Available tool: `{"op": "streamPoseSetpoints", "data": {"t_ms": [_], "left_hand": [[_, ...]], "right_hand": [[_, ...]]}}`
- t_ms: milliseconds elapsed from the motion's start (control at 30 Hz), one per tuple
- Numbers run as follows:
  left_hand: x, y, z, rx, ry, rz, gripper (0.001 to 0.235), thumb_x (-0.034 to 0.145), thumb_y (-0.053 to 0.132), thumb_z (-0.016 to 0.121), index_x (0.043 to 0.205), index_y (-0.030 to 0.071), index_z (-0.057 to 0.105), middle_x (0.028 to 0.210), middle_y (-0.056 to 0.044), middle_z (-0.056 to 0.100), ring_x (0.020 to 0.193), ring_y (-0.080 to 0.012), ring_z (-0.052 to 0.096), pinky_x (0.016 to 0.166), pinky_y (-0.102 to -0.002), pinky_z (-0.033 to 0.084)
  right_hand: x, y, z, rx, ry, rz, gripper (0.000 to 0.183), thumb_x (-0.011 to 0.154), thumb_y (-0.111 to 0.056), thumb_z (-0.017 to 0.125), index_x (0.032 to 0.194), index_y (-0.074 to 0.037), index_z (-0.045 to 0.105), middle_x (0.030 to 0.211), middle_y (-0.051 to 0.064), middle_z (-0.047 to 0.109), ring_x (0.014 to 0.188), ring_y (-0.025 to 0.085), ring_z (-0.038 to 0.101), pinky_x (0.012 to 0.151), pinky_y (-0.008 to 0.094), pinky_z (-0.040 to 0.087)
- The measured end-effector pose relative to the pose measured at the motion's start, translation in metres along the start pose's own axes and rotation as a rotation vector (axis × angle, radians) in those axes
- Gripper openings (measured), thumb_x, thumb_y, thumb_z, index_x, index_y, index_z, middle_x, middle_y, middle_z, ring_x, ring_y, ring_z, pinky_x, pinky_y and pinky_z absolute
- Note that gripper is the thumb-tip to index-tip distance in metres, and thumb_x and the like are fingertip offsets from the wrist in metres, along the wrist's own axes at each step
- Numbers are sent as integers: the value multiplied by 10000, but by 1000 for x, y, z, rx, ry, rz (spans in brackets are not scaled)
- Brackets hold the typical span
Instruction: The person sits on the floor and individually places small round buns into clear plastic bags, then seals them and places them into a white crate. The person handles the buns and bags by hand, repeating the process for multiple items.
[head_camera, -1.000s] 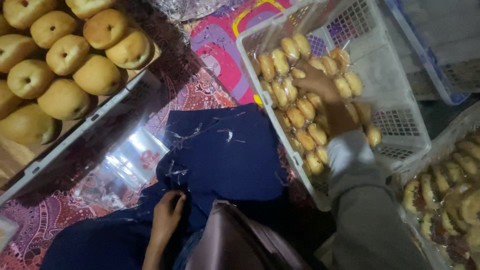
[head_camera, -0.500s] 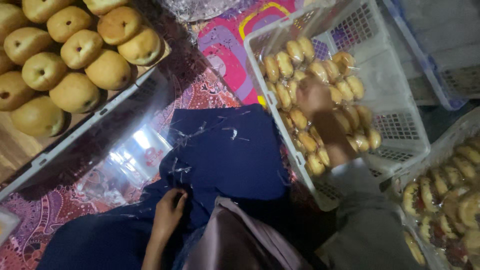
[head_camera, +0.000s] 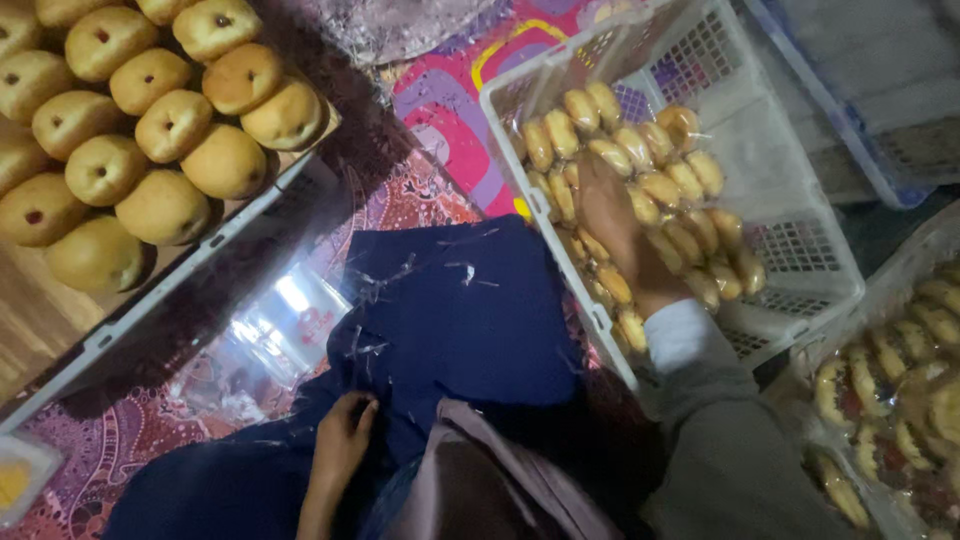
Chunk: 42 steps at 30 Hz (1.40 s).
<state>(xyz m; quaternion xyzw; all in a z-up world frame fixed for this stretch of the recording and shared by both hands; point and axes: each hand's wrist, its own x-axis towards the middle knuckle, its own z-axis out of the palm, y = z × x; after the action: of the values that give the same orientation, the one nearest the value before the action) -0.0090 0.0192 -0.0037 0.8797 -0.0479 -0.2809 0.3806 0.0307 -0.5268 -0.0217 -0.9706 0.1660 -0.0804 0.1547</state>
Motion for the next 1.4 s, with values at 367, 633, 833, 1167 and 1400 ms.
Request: {"op": "streamPoseSetpoints", "data": {"t_ms": [367,633,833,1167,1400], "left_hand": [[31,-5,-1,50,177,265,267,913,193,698,1110,17,658,1057,-247,690,999,-439,657,842,-487,519],[179,-67,-48,184,641,324,166,934,118,628,1076,38,598,1081,-236,621,942,-466,638,800,-543,509],[224,-77,-26,288,542,112,341,777,1,546,1117,-10,569,1181,-282,604,898,-456,660,721,-533,538],[199,-63,-43,211,566,133,163,842,40,603,1004,52,612,1085,-205,654,843,-445,679,706,-546,524],[141,-16,-61,32,513,351,223,865,99,772,1044,64,644,1077,-173,670,844,-424,690,728,-503,539]], "right_hand": [[59,-22,-18,500,-98,106,267,984,-213,671,1032,49,694,983,166,624,906,303,560,815,437,421],[50,-157,-84,557,25,-324,212,1003,56,572,1174,58,696,1050,118,678,947,167,661,903,308,547],[25,-290,8,643,-398,-390,237,955,-168,721,1148,-31,733,1041,141,739,911,247,708,793,347,555],[19,-356,173,651,-418,-291,333,886,-232,765,1155,-40,722,1041,161,745,921,285,750,817,367,577],[21,-356,180,428,-9,-551,720,805,-398,915,1202,140,647,1100,308,677,1004,414,675,912,446,537]]}}
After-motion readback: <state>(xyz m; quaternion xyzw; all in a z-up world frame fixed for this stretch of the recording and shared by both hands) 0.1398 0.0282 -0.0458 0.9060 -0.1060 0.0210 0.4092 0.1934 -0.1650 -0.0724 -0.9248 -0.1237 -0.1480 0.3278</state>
